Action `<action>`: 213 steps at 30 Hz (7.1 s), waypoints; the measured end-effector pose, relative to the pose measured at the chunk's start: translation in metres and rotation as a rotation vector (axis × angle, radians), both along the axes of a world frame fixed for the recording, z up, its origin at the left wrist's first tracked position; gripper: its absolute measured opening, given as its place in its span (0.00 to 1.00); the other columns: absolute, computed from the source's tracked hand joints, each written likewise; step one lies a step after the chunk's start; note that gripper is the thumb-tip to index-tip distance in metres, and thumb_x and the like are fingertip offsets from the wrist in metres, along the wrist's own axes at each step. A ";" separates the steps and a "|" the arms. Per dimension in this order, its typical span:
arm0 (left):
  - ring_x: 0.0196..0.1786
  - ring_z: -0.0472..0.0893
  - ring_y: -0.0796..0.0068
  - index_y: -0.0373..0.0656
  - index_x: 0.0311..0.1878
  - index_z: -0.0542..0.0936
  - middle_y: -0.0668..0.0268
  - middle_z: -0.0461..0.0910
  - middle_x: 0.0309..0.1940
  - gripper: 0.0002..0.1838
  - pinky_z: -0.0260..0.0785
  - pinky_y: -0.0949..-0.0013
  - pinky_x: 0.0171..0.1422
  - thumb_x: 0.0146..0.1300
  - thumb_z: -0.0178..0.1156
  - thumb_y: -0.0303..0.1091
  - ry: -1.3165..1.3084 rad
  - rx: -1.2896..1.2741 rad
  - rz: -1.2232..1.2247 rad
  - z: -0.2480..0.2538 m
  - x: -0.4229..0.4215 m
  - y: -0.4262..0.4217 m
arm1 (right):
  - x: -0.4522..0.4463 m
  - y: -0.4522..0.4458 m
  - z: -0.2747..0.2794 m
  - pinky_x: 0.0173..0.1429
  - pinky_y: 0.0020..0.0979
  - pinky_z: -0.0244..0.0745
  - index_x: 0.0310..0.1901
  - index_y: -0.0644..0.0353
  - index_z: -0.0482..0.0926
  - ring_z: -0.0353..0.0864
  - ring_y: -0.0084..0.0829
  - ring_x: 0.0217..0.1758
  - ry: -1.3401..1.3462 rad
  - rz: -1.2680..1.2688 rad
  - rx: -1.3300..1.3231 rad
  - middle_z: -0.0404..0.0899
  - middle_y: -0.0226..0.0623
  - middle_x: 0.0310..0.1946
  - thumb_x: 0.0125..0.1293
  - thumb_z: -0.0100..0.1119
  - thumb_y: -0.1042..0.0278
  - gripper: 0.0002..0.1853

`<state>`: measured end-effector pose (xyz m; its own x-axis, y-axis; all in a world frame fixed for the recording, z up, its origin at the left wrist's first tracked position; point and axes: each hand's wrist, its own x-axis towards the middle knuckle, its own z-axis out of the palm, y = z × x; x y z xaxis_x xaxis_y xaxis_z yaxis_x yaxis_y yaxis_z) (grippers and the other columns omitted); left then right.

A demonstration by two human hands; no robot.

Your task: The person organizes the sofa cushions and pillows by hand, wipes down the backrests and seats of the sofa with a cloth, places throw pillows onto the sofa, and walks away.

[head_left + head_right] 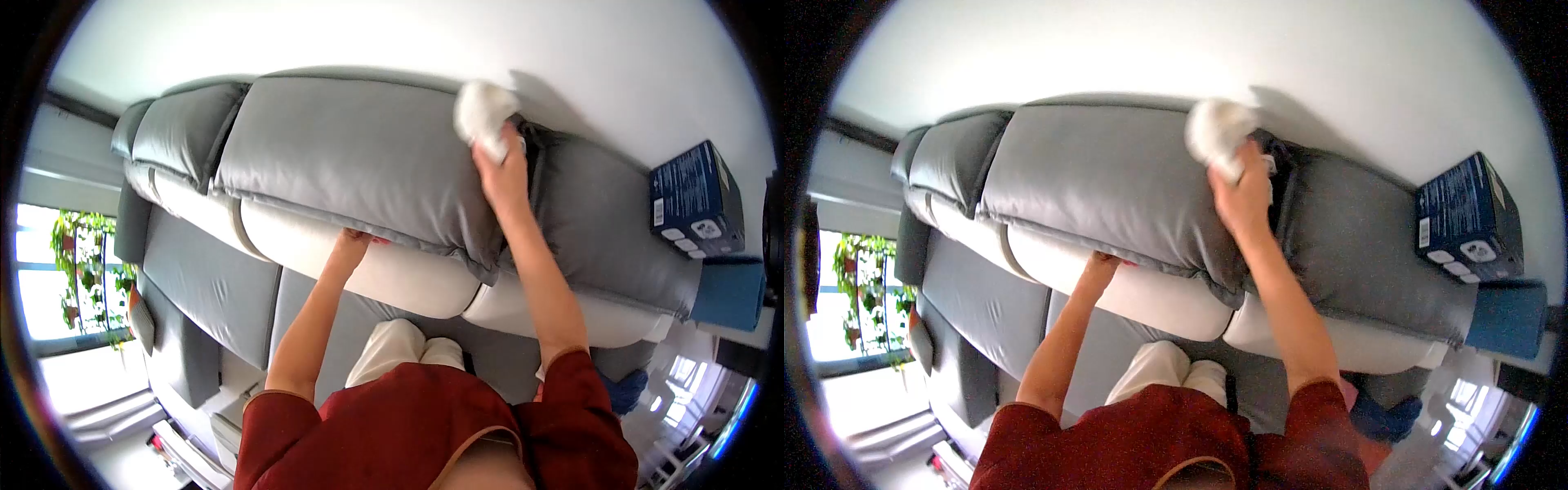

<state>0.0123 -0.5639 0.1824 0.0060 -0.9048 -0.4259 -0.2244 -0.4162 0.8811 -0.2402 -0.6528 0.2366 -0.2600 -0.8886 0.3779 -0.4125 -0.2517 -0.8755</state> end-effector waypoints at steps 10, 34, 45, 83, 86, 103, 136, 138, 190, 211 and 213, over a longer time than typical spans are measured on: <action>0.37 0.80 0.68 0.34 0.37 0.75 0.61 0.79 0.32 0.08 0.70 0.69 0.45 0.57 0.47 0.19 0.012 -0.073 -0.020 -0.013 0.006 -0.005 | -0.012 -0.025 -0.022 0.58 0.48 0.53 0.43 0.64 0.75 0.59 0.49 0.52 0.204 -0.362 0.073 0.65 0.47 0.46 0.51 0.60 0.60 0.20; 0.26 0.74 0.74 0.34 0.26 0.71 0.60 0.76 0.21 0.32 0.64 0.72 0.31 0.59 0.45 0.61 0.326 -0.080 0.286 0.008 0.196 -0.047 | 0.353 -0.210 0.054 0.49 0.38 0.67 0.40 0.57 0.78 0.73 0.46 0.46 0.743 0.631 0.333 0.76 0.50 0.41 0.53 0.47 0.47 0.23; 0.18 0.66 0.70 0.32 0.14 0.71 0.58 0.70 0.11 0.34 0.61 0.66 0.26 0.56 0.52 0.60 0.005 -0.183 0.449 -0.042 0.185 -0.063 | 0.283 -0.189 0.066 0.42 0.31 0.68 0.37 0.62 0.78 0.76 0.35 0.36 0.626 0.457 0.570 0.78 0.45 0.34 0.48 0.54 0.51 0.22; 0.18 0.67 0.77 0.29 0.15 0.71 0.59 0.70 0.10 0.33 0.63 0.68 0.25 0.59 0.52 0.55 0.193 -0.246 0.392 -0.026 0.190 -0.047 | 0.340 -0.208 0.048 0.49 0.40 0.66 0.45 0.52 0.76 0.73 0.46 0.47 1.132 0.420 0.385 0.76 0.46 0.43 0.57 0.37 0.45 0.25; 0.18 0.66 0.77 0.29 0.14 0.70 0.60 0.69 0.10 0.33 0.63 0.69 0.24 0.59 0.52 0.55 0.190 -0.233 0.422 -0.024 0.193 -0.043 | 0.397 -0.198 0.056 0.51 0.39 0.67 0.46 0.51 0.76 0.73 0.43 0.49 0.933 0.389 0.448 0.76 0.45 0.42 0.56 0.37 0.45 0.25; 0.21 0.70 0.77 0.29 0.21 0.72 0.58 0.74 0.15 0.29 0.64 0.71 0.28 0.58 0.54 0.53 0.394 -0.874 0.662 -0.069 0.174 -0.062 | 0.449 -0.040 0.015 0.47 0.38 0.70 0.32 0.54 0.81 0.72 0.38 0.44 1.155 0.836 -0.241 0.73 0.36 0.37 0.46 0.57 0.54 0.15; 0.19 0.64 0.79 0.45 0.14 0.60 0.72 0.59 0.11 0.28 0.59 0.73 0.29 0.63 0.45 0.55 0.249 -0.317 0.285 -0.025 0.189 -0.051 | 0.239 -0.041 0.081 0.43 0.41 0.68 0.35 0.60 0.78 0.76 0.42 0.39 0.568 0.120 0.323 0.78 0.47 0.32 0.53 0.55 0.44 0.24; 0.19 0.63 0.79 0.45 0.14 0.60 0.72 0.59 0.12 0.28 0.58 0.73 0.29 0.63 0.44 0.55 0.280 -0.345 0.298 -0.029 0.189 -0.049 | 0.320 -0.047 0.045 0.63 0.52 0.49 0.44 0.54 0.78 0.60 0.46 0.60 0.712 0.131 -0.107 0.69 0.45 0.53 0.53 0.54 0.44 0.24; 0.40 0.73 0.74 0.40 0.39 0.72 0.63 0.73 0.34 0.20 0.63 0.72 0.45 0.64 0.46 0.50 0.333 -0.322 0.316 -0.048 0.199 -0.052 | 0.290 0.051 -0.022 0.39 0.38 0.57 0.49 0.46 0.75 0.69 0.33 0.37 0.738 0.228 -0.217 0.71 0.29 0.31 0.38 0.60 0.72 0.28; 0.27 0.67 0.78 0.41 0.29 0.67 0.68 0.66 0.21 0.16 0.62 0.74 0.38 0.67 0.40 0.43 0.210 -0.379 0.838 -0.075 0.352 -0.014 | 0.250 0.015 0.030 0.53 0.36 0.66 0.50 0.66 0.70 0.72 0.44 0.51 0.443 -0.296 0.193 0.72 0.46 0.49 0.58 0.53 0.69 0.18; 0.33 0.66 0.76 0.38 0.35 0.66 0.65 0.66 0.30 0.12 0.63 0.72 0.41 0.67 0.41 0.38 0.013 -0.567 0.970 -0.047 0.401 -0.041 | 0.329 -0.007 0.032 0.56 0.38 0.65 0.53 0.65 0.67 0.71 0.46 0.52 0.951 -0.120 -0.108 0.69 0.49 0.51 0.55 0.53 0.73 0.22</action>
